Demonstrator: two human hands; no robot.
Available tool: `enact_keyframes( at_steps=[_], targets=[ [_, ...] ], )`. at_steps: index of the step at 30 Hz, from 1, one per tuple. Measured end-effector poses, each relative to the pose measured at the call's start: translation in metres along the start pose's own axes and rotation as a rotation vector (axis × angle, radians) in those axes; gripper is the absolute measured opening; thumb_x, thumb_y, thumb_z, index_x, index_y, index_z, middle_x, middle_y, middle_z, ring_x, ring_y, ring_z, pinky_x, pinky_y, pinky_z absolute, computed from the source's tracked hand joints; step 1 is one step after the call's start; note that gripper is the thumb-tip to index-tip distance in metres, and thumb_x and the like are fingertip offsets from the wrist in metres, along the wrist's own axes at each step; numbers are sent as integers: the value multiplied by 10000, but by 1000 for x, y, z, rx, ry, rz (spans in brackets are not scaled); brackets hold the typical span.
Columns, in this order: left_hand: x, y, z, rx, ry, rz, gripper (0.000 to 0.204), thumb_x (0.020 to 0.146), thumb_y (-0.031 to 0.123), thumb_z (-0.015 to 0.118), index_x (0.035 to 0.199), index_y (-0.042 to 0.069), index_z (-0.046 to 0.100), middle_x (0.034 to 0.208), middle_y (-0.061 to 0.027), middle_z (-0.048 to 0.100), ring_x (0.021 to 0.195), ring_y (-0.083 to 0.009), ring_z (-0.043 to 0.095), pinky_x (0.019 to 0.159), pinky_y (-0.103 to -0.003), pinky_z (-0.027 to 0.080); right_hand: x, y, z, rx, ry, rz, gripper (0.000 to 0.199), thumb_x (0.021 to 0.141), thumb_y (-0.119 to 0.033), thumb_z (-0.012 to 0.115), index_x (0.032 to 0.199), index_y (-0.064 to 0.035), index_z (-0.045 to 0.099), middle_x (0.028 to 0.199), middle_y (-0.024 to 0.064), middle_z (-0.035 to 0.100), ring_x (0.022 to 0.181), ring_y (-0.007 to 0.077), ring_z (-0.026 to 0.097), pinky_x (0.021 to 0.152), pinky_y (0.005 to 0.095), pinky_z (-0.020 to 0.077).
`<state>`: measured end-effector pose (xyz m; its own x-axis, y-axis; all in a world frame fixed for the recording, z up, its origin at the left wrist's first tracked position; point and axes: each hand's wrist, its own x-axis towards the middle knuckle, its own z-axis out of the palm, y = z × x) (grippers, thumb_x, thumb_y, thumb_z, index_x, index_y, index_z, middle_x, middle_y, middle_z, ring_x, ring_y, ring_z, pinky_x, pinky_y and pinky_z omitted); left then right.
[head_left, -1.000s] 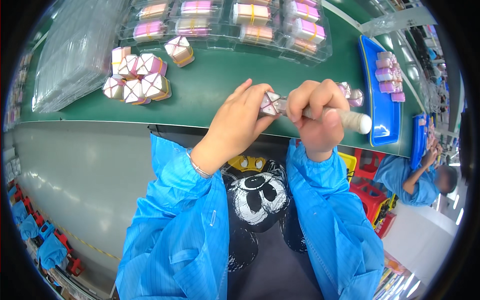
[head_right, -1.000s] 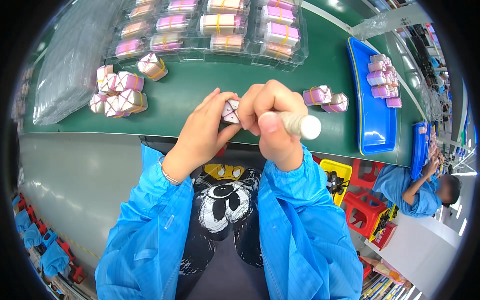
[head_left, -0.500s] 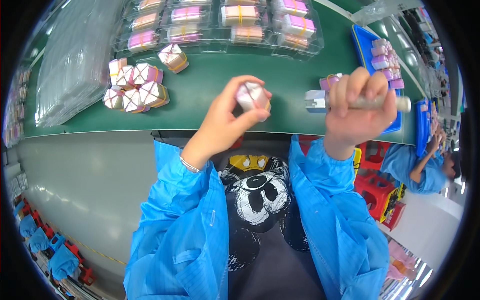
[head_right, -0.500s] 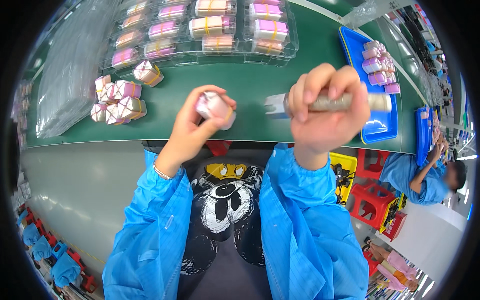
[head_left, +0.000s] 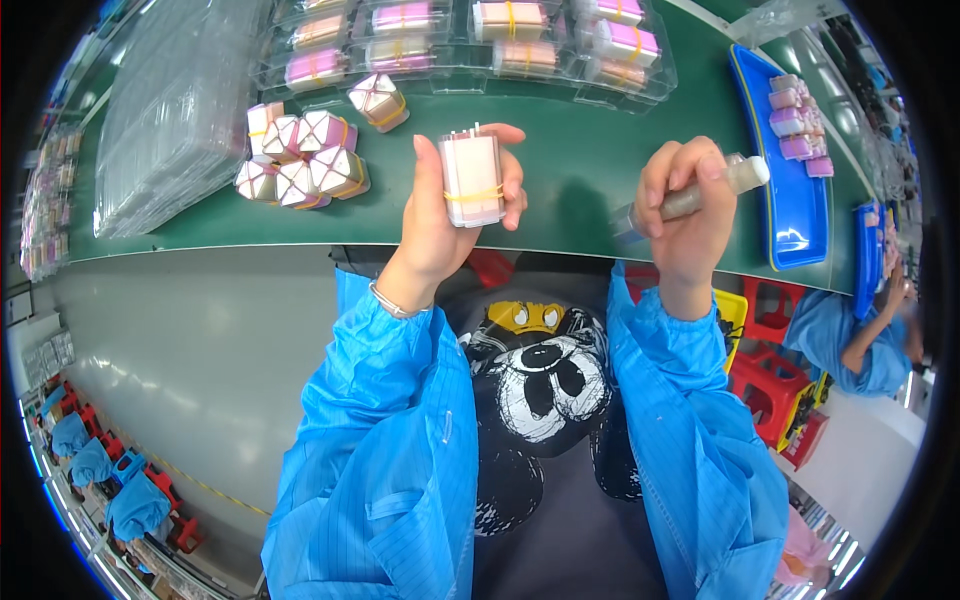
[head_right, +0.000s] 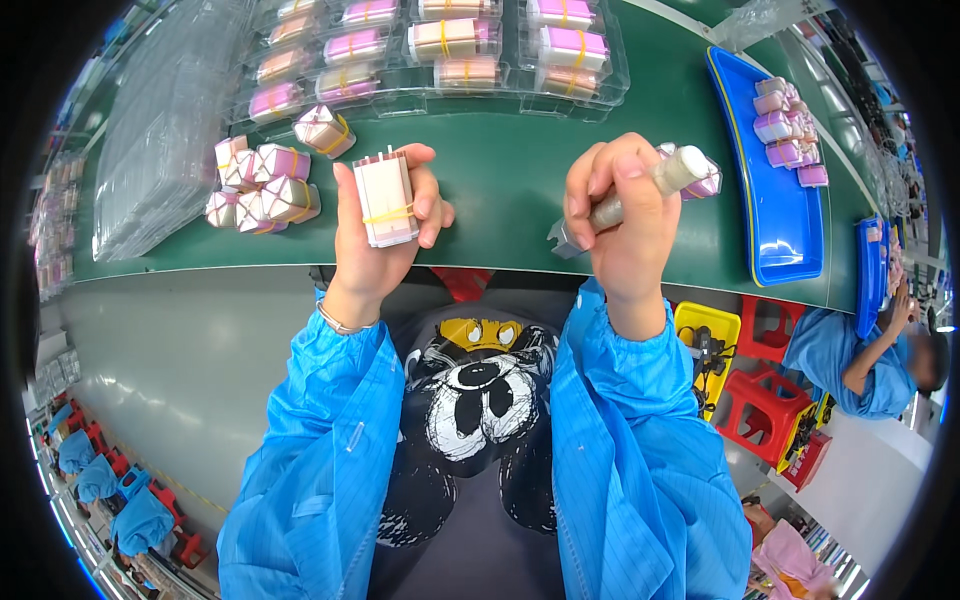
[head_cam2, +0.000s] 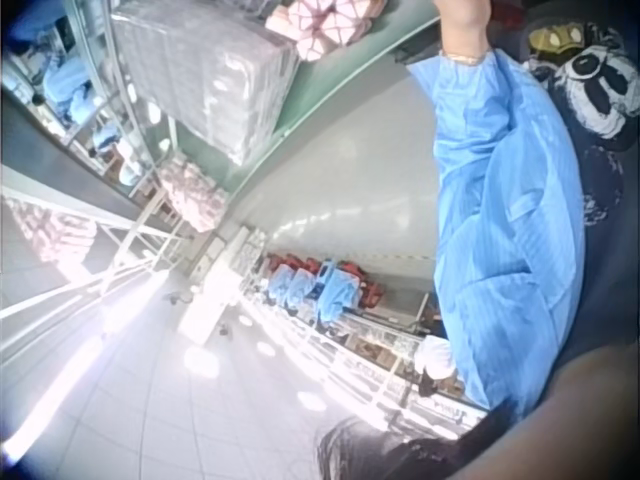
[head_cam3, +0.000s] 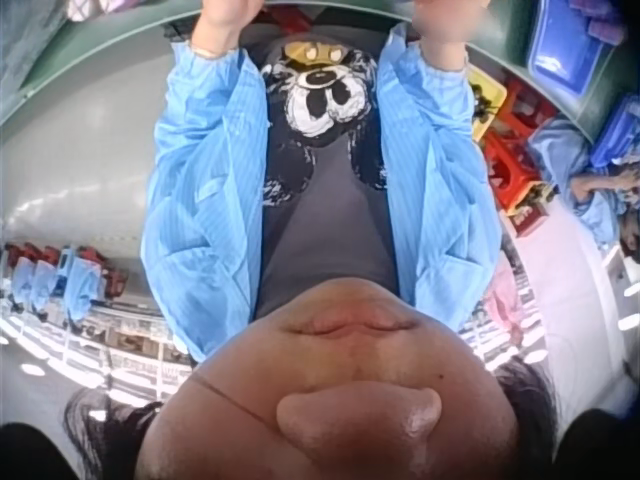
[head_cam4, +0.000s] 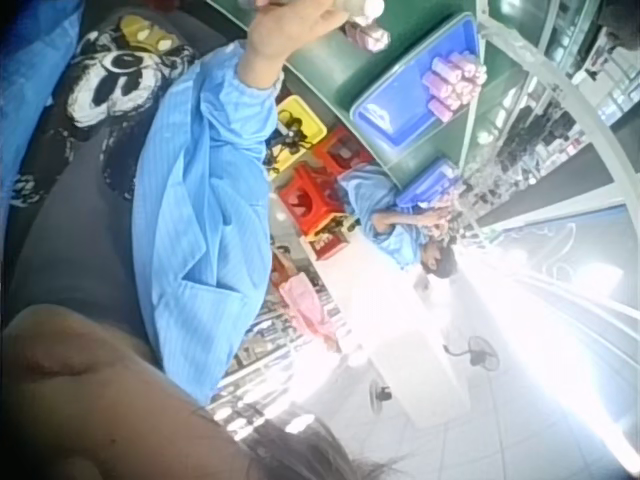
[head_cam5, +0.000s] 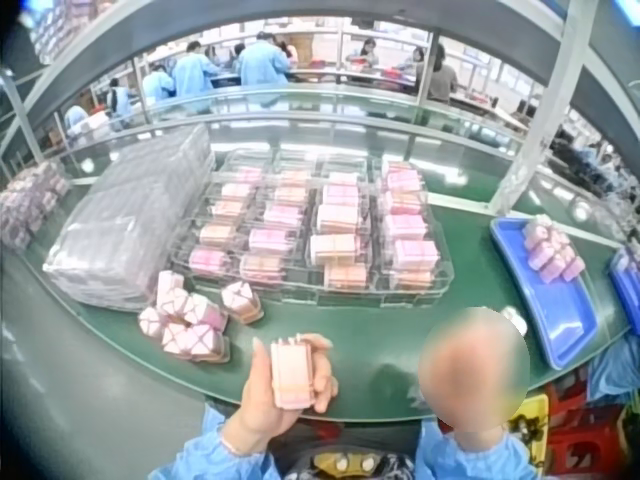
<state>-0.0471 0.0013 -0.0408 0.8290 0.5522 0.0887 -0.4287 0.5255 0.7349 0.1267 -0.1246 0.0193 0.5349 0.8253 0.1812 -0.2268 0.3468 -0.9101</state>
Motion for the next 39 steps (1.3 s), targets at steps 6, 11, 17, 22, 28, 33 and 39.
enact_keyframes(
  at_steps=[6,11,17,22,28,33,39],
  targets=[
    [2,0,13,43,102,-19,835,933,703,105,1267,23,453,810,-51,512,530,-142,471,647,-333,437,0,5,1,-28,-34,40,270,971,-240,455,793,-37,473,651,104,527,420,83,376,383,216,283],
    [3,-3,16,253,117,10,965,840,803,40,1334,45,376,890,-117,583,532,-128,477,513,-250,403,2,7,9,-102,-38,188,239,964,-261,516,880,-38,531,664,53,542,418,66,399,373,199,272],
    [-2,-13,29,546,129,49,1152,674,933,53,1428,76,212,976,-128,625,660,-95,539,466,-197,383,22,8,37,-479,-204,418,303,875,-316,685,938,-24,630,752,35,628,606,68,549,517,225,418],
    [-5,-11,28,621,75,9,1140,697,919,71,1445,66,182,1116,-158,613,812,-128,591,570,-213,442,26,8,26,-580,-257,514,305,822,-308,740,938,-33,676,703,4,616,601,54,523,511,236,382],
    [-5,-13,17,587,-22,49,613,1004,465,281,1407,5,324,1152,-163,613,975,-178,615,873,-293,463,23,0,4,-470,-271,489,303,873,-263,695,1091,-58,649,618,-43,516,463,16,411,402,205,264],
    [-5,-13,17,523,33,43,383,999,147,371,1343,-12,428,1117,-166,638,897,-166,626,862,-295,463,20,-2,-9,-400,-268,480,330,906,-216,651,1191,-57,599,671,-38,545,460,5,401,384,186,242],
    [-5,-9,19,502,45,75,358,1001,140,372,1317,-15,435,1191,-165,619,898,-156,614,868,-301,467,19,-1,-20,-207,-310,483,426,910,-186,626,1282,-5,525,899,34,625,460,9,406,375,172,249]
  ],
)
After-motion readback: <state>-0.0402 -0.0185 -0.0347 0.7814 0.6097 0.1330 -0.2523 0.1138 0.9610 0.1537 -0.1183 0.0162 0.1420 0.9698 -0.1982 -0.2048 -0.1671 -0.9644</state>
